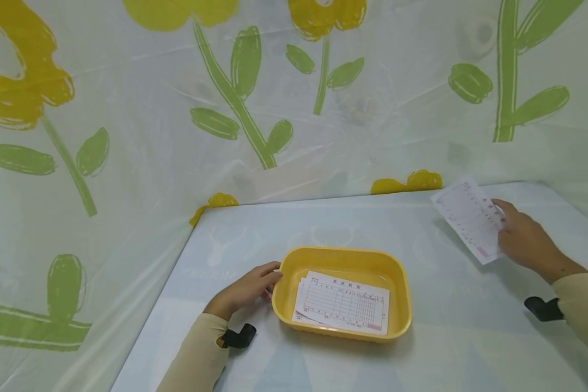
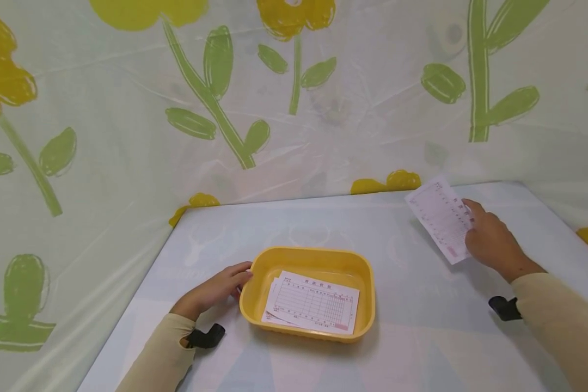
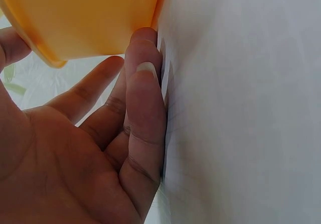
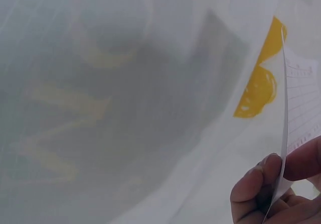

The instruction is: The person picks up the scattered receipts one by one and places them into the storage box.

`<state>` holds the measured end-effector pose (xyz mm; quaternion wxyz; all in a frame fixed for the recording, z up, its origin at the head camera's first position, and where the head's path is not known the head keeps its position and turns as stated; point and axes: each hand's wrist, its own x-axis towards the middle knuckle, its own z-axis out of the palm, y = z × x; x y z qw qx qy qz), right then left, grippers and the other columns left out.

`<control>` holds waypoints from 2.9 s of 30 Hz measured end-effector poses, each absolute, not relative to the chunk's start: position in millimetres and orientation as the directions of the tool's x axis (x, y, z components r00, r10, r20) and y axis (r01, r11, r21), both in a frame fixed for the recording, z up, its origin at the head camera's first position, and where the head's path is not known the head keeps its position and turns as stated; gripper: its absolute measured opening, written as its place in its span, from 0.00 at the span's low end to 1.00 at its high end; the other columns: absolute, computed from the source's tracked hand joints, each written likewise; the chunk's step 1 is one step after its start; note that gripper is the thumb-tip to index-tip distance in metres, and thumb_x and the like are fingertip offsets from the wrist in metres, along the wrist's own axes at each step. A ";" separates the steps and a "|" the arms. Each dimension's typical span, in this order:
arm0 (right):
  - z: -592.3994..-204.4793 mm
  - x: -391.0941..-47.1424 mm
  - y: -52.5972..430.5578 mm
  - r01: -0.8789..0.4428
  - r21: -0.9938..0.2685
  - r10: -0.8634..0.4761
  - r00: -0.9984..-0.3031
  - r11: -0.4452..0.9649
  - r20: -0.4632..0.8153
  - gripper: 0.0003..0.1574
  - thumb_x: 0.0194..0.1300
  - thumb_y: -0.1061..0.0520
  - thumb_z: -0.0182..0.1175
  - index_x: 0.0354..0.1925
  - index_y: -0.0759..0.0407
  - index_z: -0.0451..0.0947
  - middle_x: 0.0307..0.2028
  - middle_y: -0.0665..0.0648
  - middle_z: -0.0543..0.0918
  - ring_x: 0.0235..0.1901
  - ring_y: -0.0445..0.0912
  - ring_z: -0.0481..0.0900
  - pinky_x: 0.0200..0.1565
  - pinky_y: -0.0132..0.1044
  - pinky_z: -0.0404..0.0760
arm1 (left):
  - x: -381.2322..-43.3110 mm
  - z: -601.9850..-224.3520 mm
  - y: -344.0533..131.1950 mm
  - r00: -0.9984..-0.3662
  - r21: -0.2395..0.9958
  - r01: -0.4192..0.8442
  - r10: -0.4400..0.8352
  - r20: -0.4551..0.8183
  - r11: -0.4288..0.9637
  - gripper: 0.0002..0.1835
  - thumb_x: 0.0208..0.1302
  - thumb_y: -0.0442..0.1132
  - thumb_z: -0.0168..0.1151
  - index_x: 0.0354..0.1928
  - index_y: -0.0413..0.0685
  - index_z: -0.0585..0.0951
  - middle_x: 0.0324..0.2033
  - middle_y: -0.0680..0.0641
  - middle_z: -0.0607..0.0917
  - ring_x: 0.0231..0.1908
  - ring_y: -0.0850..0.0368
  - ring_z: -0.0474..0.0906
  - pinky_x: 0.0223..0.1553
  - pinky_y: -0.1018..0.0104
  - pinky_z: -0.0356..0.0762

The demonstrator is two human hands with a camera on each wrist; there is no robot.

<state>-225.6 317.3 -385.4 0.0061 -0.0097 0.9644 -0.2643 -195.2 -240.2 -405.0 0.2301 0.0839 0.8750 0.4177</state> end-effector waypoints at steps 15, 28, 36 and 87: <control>-379.5 -220.9 289.6 -0.052 -0.510 -0.085 -0.996 0.859 -0.041 0.45 0.68 0.68 0.37 0.77 0.69 0.32 0.71 0.83 0.46 0.64 0.76 0.56 0.58 0.72 0.63 | -194.8 -405.3 -239.7 -0.881 0.759 -0.055 0.326 -0.343 0.649 0.25 0.75 0.53 0.46 0.67 0.52 0.72 0.36 0.49 0.83 0.38 0.56 0.77 0.42 0.65 0.77; -370.9 -213.2 261.5 -0.087 -0.500 -0.133 -0.989 0.862 -0.056 0.45 0.71 0.66 0.39 0.79 0.60 0.33 0.72 0.81 0.49 0.69 0.77 0.51 0.63 0.74 0.57 | -196.4 -404.0 -240.5 -0.877 0.772 -0.028 0.355 -0.324 0.635 0.24 0.75 0.52 0.46 0.66 0.52 0.73 0.35 0.49 0.83 0.37 0.57 0.77 0.41 0.65 0.77; -369.8 -202.4 237.6 -0.137 -0.489 -0.156 -0.988 0.861 0.002 0.43 0.71 0.65 0.40 0.80 0.58 0.39 0.70 0.80 0.56 0.66 0.75 0.58 0.61 0.74 0.62 | -196.7 -406.0 -241.7 -0.876 0.767 -0.043 0.346 -0.337 0.640 0.24 0.75 0.53 0.47 0.66 0.53 0.73 0.35 0.49 0.83 0.38 0.56 0.77 0.42 0.65 0.77; -374.8 -172.3 153.7 -0.398 -0.477 -0.341 -0.917 0.783 0.205 0.41 0.68 0.68 0.49 0.76 0.50 0.57 0.53 0.64 0.76 0.41 0.50 0.73 0.35 0.34 0.74 | -198.7 -408.4 -243.1 -0.871 0.789 -0.027 0.373 -0.319 0.613 0.23 0.75 0.51 0.46 0.67 0.53 0.72 0.35 0.49 0.84 0.37 0.57 0.79 0.41 0.64 0.78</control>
